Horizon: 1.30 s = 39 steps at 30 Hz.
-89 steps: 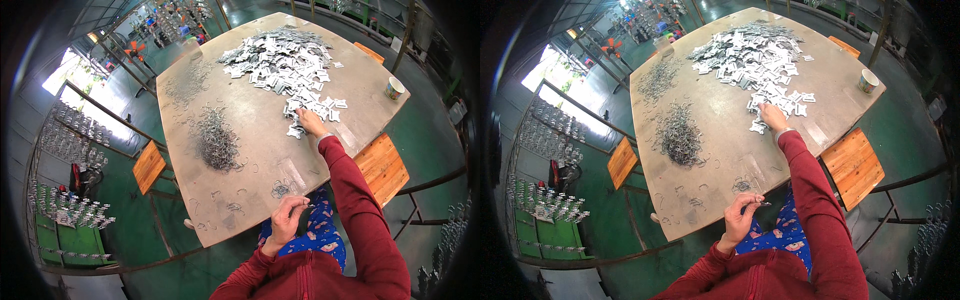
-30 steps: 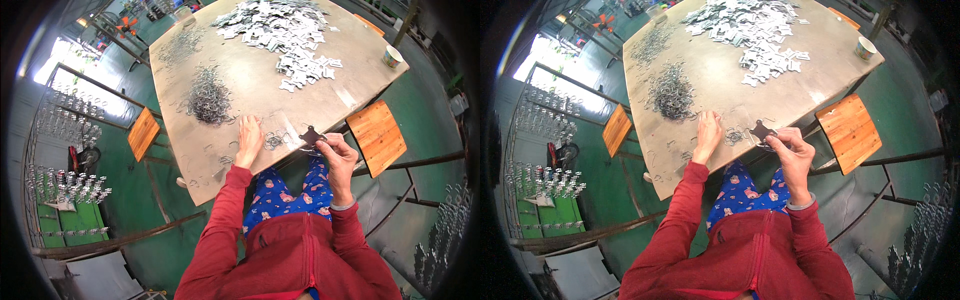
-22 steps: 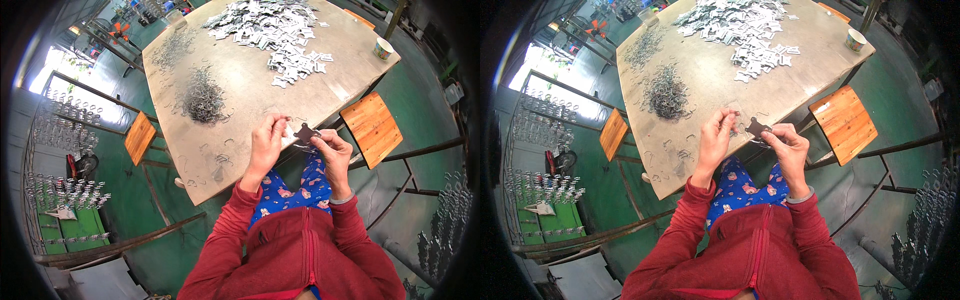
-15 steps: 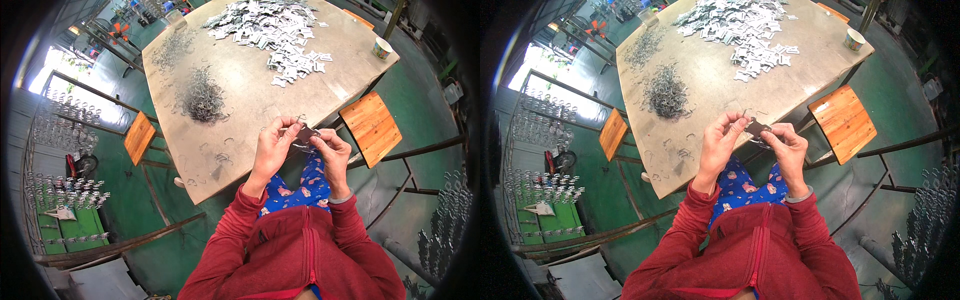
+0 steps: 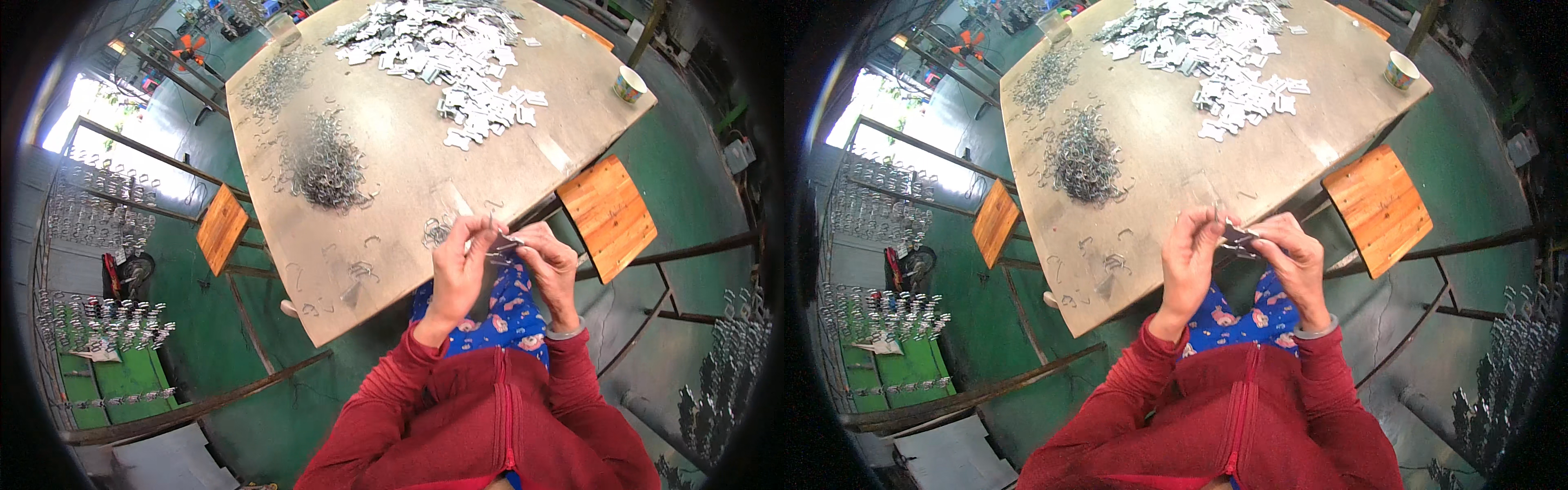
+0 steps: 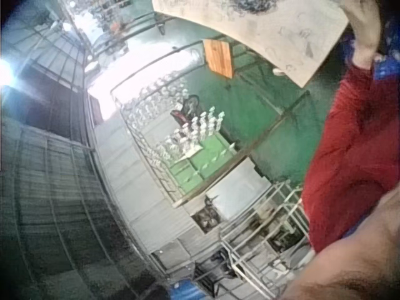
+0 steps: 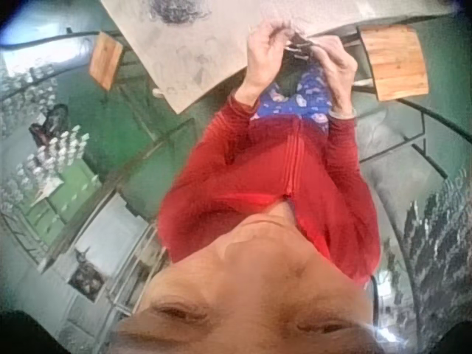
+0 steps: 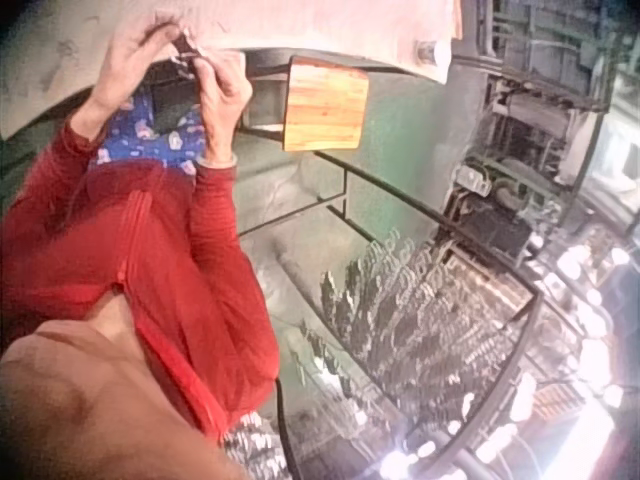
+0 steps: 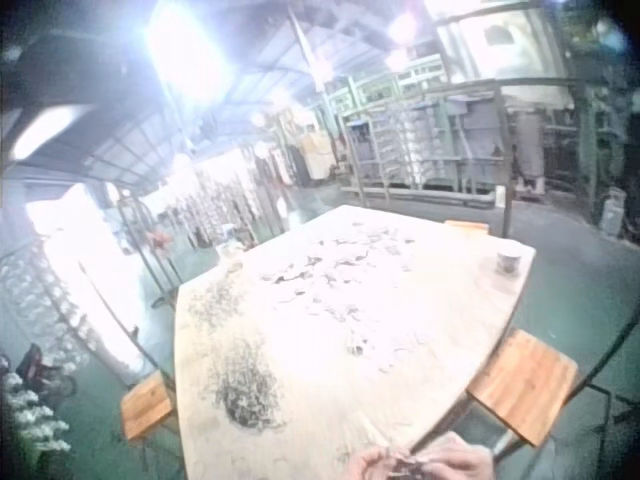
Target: The person attaches small metal plates to metal hooks by hand and hangs the completed assemblies onto a large metal rack. The person picks up hooks and plates from a table, joins them together, and then hangs them on a multi-tiered rack in a workshop.
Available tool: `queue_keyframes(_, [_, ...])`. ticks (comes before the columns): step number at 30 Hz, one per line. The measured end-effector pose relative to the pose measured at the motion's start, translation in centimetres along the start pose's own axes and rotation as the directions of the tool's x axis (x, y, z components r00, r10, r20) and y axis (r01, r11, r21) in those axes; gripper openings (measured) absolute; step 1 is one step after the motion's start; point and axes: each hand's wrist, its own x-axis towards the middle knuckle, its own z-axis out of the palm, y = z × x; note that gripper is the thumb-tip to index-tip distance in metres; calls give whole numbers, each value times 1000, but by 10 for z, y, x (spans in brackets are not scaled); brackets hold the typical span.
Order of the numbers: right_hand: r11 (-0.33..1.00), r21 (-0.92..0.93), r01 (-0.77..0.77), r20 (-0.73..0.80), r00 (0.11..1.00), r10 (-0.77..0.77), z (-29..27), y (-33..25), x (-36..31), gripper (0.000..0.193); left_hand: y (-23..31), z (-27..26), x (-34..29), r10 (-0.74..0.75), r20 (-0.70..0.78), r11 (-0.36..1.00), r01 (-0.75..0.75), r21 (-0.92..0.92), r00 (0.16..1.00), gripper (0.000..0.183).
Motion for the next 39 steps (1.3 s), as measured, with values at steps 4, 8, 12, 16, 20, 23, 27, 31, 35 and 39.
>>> queue_keyframes(4, [984, -24, -178, 99, 979, 180, -2, 32, 51, 25, -5, -2, -6, 87, 0, 994, -87, 70, 996, 9])
queue_keyframes(8, [922, -218, -321, 245, 896, 370, 43, 87, 143, 36, -3, -10, -12, 206, 18, 960, -206, 189, 978, 6])
queue_keyframes(12, [739, -663, 122, 241, 969, 57, 60, 180, 201, 39, 1, 1, -18, 261, 46, 930, -264, 254, 964, 9])
queue_keyframes(16, [637, -770, -28, 175, 951, 253, 93, 137, 196, 41, 3, -4, -33, 178, -28, 966, -169, 194, 984, 9])
queue_keyframes(20, [518, -839, 167, 261, 958, 115, 70, 160, 176, 26, 4, -5, -32, 194, -7, 953, -187, 238, 981, 7])
queue_keyframes(23, [541, -799, 261, 263, 962, -76, 49, 153, 157, 18, -1, -9, -29, 272, -70, 950, -257, 179, 960, 7])
queue_keyframes(27, [725, -686, -61, 74, 985, 153, 19, 103, 128, 23, -8, -12, -34, 184, -107, 982, -176, 74, 977, 7])
queue_keyframes(31, [621, -709, -335, -48, 901, 431, -38, 109, 97, 22, -13, 6, -40, 211, -76, 977, -208, 44, 975, 7])
queue_keyframes(35, [831, -127, -542, 50, 833, 551, -55, 86, 60, 21, -14, 8, -43, 143, 41, 987, -145, 67, 989, 6])
queue_keyframes(39, [726, 388, -568, 167, 818, 551, -26, 29, 21, 9, -21, 8, -41, 206, 57, 965, -212, 153, 977, 6])
